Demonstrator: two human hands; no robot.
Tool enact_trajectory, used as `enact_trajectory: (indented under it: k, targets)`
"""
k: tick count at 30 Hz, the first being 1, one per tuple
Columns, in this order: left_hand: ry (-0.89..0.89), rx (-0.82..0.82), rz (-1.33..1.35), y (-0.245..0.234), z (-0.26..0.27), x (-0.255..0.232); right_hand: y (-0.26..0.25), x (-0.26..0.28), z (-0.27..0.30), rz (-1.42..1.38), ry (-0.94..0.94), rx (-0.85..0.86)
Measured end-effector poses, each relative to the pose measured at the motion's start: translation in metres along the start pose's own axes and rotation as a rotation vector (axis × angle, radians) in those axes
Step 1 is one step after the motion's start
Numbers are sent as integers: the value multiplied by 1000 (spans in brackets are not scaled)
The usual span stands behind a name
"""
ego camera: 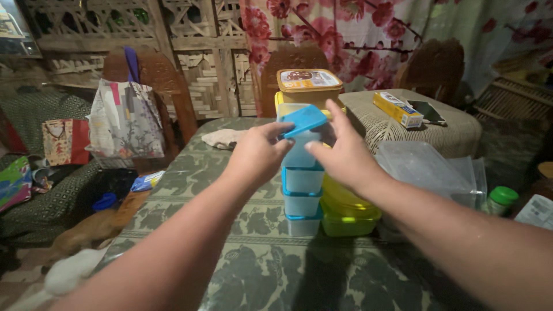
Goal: The person opens and sorts various plastic food storage containers on a table. They remove lids from stacked containers, separate the bases and lids, and then reassemble them into neat stacks by size and color.
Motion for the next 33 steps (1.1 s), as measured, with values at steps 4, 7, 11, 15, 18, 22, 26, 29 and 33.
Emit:
enact_trajectory:
  k: [4, 7, 11, 15, 18, 22, 26, 29, 33]
  targets:
    - [99, -115, 3, 8, 1, -7, -7, -29, -7, -283, 463, -243]
    - [241, -244, -31, 8, 7, -15, -6, -31, -9, -260, 773, -172]
    - [236, -372, -65, -3, 22, -19, 6, -7, -8, -355, 833, -118]
    - [135, -439, -30, -29, 54, -8, 34, 26, -6, -390, 752, -120]
    - [-63, -419, 38, -45, 84, 14, 60, 37, 3, -384, 801, -86]
    - [-95, -449, -100, -51, 131, 39, 102, 23, 29, -346, 854, 26]
    - [-367, -383, 78, -33, 157, 81, 133, -15, 67, -465, 1032, 165]
    - [-479, -356, 131, -10, 171, 111, 143, -46, 105, -471, 1224, 166]
    - [-375, -491, 56, 7, 179, 141, 141, -76, 144, -399, 1292, 180]
Point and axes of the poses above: each hand's wrist, its own z-axis away from the middle knuckle, its own y-axis out of the palm, x = y × z, the point moved 5 cm from there along -z, towards the middle knuckle, and after that the axes turned 14 degrees about -z, right-handed, at the moved point
